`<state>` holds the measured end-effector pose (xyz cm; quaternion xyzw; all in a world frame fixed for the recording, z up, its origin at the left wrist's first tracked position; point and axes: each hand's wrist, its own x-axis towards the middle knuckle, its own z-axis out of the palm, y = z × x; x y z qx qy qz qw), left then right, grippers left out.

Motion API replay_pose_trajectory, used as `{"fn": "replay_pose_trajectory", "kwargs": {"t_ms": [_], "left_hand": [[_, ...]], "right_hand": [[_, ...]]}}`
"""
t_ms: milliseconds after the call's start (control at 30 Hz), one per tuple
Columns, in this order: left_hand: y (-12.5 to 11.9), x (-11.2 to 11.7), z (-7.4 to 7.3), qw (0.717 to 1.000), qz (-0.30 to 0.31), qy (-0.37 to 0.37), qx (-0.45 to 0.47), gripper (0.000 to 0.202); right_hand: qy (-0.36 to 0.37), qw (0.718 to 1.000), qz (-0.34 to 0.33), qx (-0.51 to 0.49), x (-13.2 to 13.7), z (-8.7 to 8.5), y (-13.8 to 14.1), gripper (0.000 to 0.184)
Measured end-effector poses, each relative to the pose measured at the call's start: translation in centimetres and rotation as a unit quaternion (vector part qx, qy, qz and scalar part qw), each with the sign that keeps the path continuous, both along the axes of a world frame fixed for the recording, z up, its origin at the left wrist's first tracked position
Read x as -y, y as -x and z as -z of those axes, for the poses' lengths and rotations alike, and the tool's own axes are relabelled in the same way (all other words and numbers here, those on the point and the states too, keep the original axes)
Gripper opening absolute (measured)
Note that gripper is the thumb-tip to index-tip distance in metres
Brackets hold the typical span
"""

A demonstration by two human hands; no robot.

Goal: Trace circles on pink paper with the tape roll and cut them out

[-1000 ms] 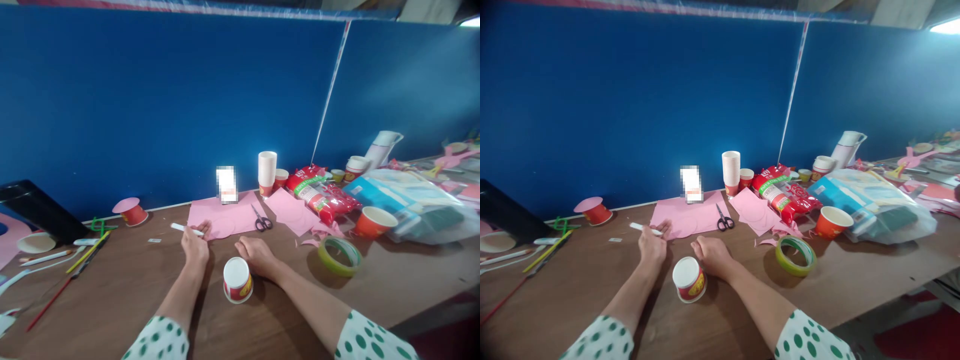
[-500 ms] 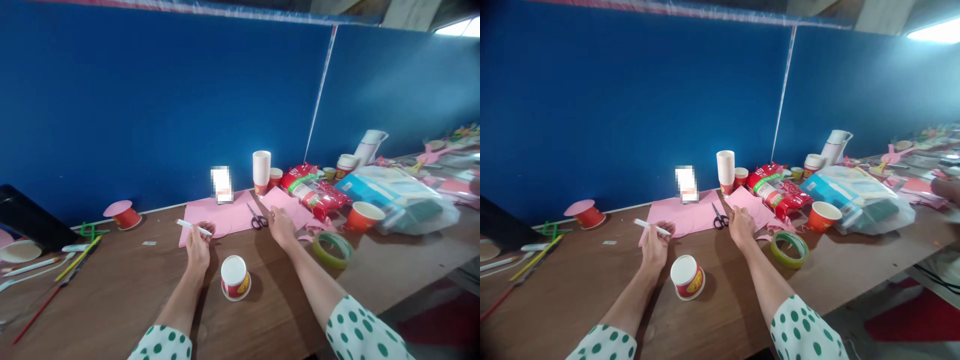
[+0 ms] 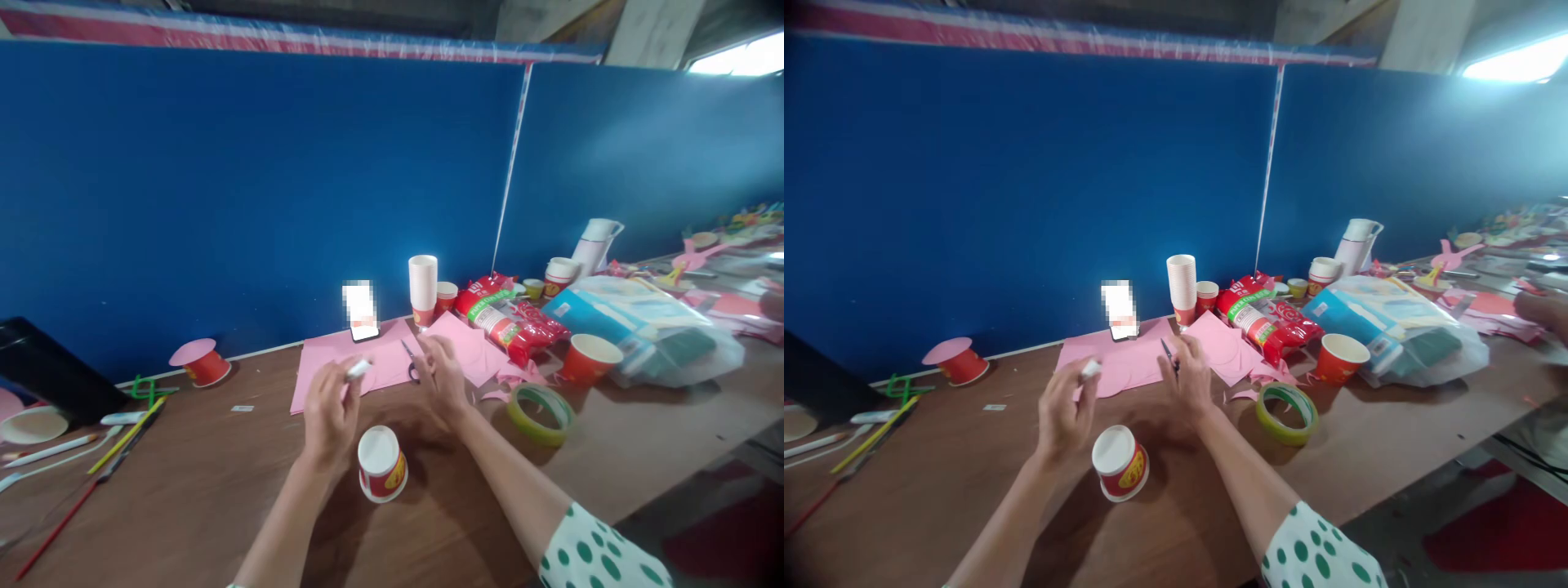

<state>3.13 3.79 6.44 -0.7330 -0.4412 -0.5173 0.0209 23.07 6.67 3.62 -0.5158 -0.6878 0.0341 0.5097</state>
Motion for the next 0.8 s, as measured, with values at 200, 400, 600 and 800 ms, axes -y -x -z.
{"fn": "replay_pose_trajectory", "kwargs": {"t_ms": [200, 400, 600, 800], "left_hand": [[-0.7, 0.6, -1.0, 0.965, 0.032, -0.044, -0.257, 0.032], [-0.4, 0.3, -0.8, 0.953, 0.044, -0.019, -0.299, 0.028], [0.5, -0.8, 0.1, 0.98, 0.037, 0.0, -0.198, 0.035], [3.0, 2.0, 1.3, 0.971, 0.088, 0.218, -0.045, 0.042]], "right_hand": [[-0.05, 0.979, -0.198, -0.008, 2.6, -0.2, 2.6, 0.065], [-0.032, 0.979, -0.194, -0.05, 2.9, 0.0, 3.4, 0.053], [-0.036, 0.975, -0.199, -0.091, 2.8, 0.6, 3.5, 0.034], [0.009, 0.984, -0.129, -0.119, 1.7, 1.7, 3.2, 0.025]]}}
